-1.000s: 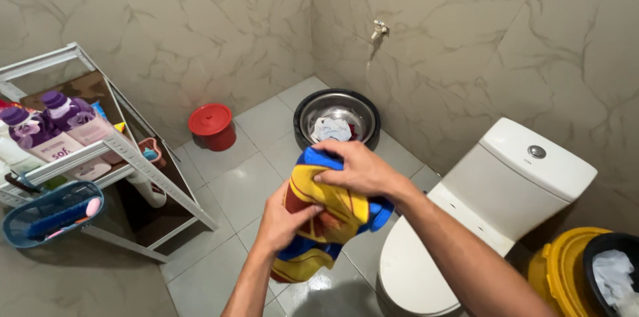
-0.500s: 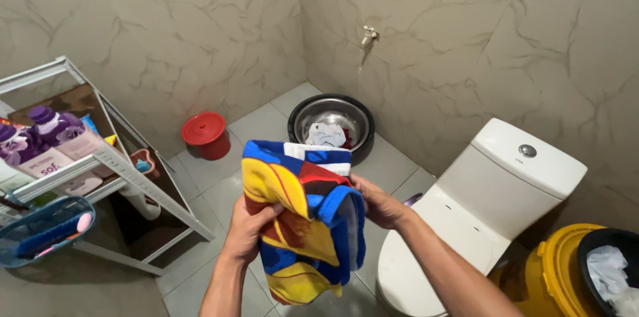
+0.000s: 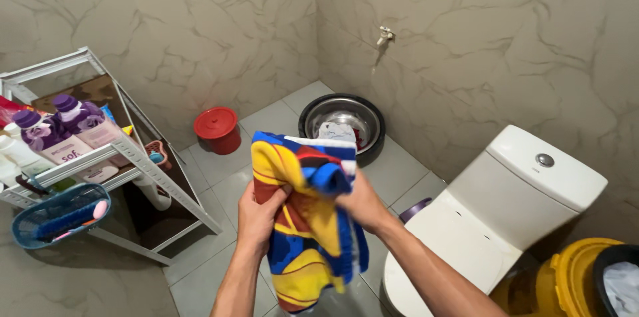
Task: The person folds a blue and yellow towel and places it on a bathroom shelf. Then the person picks up a pink towel, folds it, and holds it in the bathroom.
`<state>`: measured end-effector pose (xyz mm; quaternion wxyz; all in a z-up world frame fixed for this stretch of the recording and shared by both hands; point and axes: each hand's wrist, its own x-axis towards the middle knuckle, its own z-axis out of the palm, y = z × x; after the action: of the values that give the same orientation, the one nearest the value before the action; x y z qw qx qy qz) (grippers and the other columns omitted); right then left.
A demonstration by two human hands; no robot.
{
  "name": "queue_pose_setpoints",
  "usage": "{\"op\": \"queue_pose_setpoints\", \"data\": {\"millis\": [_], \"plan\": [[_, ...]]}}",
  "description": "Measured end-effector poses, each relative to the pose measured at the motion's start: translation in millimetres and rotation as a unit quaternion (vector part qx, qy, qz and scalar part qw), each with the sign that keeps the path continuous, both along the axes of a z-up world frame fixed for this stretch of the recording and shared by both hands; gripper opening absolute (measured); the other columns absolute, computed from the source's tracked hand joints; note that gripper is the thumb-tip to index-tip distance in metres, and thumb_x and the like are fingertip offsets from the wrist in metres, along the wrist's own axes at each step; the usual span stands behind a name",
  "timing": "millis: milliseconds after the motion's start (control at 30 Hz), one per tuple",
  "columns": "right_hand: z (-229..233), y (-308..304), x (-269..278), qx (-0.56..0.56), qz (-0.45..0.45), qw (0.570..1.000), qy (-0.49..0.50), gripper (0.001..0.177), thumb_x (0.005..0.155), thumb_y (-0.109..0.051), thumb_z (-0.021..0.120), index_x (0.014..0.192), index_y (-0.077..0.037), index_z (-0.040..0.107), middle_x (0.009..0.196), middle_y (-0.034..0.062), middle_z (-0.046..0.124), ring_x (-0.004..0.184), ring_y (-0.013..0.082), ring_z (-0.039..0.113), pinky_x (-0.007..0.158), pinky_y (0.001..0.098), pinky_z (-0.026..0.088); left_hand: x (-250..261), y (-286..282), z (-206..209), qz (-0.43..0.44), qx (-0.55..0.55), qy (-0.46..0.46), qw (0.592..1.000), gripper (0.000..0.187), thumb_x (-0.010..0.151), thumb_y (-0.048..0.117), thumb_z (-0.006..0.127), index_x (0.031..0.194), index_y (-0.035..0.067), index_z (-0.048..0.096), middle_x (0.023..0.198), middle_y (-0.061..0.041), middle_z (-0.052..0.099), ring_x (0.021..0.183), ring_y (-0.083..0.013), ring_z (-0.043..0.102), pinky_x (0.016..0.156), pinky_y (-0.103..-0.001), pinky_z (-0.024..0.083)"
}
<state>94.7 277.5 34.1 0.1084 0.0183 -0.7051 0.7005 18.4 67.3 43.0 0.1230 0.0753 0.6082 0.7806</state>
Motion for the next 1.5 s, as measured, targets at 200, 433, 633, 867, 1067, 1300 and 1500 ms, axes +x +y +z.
{"op": "queue_pose_setpoints", "data": {"millis": [200,433,633,867,1067,1300,1500], "plan": [[7,-5,-32,-0.289,-0.053,0.955,-0.035,0.040,0.092,-0.017,0.064,0.129,-0.001,0.060,0.117,0.0139,0.071,0.101,0.0240,0.072,0.091,0.0390,0.058,-2,-35,-32,-0.148,0.114,0.011,0.982,0.067,0.079,0.014,0.078,0.139,0.007,0.049,0.131,-0.006,0.067,0.119,-0.0152,0.066,0.103,-0.030,0.050],[13,17,-73,-0.388,-0.038,0.909,-0.144,0.048,0.094,-0.030,0.063,0.132,0.000,0.062,0.122,0.0180,0.072,0.101,0.0268,0.073,0.093,0.0405,0.058,4,-35,-52,-0.147,0.055,-0.097,0.983,0.068,0.080,0.008,0.077,0.144,0.003,0.052,0.127,-0.009,0.069,0.111,-0.0183,0.067,0.097,-0.034,0.053],[-3,46,-111,-0.440,0.013,0.879,-0.182,0.055,0.090,-0.034,0.066,0.133,0.000,0.063,0.124,0.0173,0.073,0.106,0.0285,0.072,0.095,0.0409,0.057,-40,-35,-41,-0.143,0.014,-0.119,0.983,0.074,0.077,0.003,0.077,0.146,0.005,0.049,0.124,-0.010,0.070,0.108,-0.0199,0.068,0.095,-0.035,0.055],[-19,58,-199,-0.326,-0.011,0.932,-0.156,0.053,0.089,-0.019,0.068,0.137,0.000,0.059,0.130,0.0158,0.069,0.111,0.0284,0.070,0.098,0.0434,0.055,-106,-23,-77,-0.111,0.070,-0.205,0.970,0.086,0.078,0.013,0.077,0.153,0.009,0.034,0.141,-0.013,0.058,0.124,-0.0244,0.062,0.103,-0.037,0.051],[-18,71,-279,-0.423,-0.027,0.892,-0.159,0.052,0.089,-0.021,0.064,0.138,-0.003,0.058,0.129,0.0148,0.070,0.115,0.0300,0.069,0.100,0.0436,0.055,-128,-19,-133,-0.016,0.433,-0.169,0.885,0.107,0.081,0.067,0.066,0.155,-0.001,0.028,0.153,-0.024,0.045,0.140,-0.0410,0.047,0.111,-0.052,0.038],[-21,51,-366,-0.411,-0.043,0.896,-0.163,0.050,0.091,-0.021,0.063,0.137,-0.003,0.057,0.128,0.0157,0.069,0.114,0.0315,0.068,0.100,0.0459,0.054,-185,23,-161,0.260,0.273,-0.094,0.921,0.080,0.086,0.037,0.068,0.154,0.009,0.036,0.155,-0.015,0.045,0.143,-0.0318,0.044,0.119,-0.049,0.033],[-31,33,-451,-0.384,-0.013,0.916,-0.120,0.051,0.088,-0.016,0.068,0.136,-0.003,0.057,0.128,0.0137,0.069,0.114,0.0287,0.068,0.100,0.0445,0.055,-261,19,-153,0.218,0.249,-0.285,0.900,0.078,0.080,0.010,0.070,0.151,0.015,0.038,0.145,-0.013,0.058,0.135,-0.0342,0.056,0.110,-0.052,0.047]]}}
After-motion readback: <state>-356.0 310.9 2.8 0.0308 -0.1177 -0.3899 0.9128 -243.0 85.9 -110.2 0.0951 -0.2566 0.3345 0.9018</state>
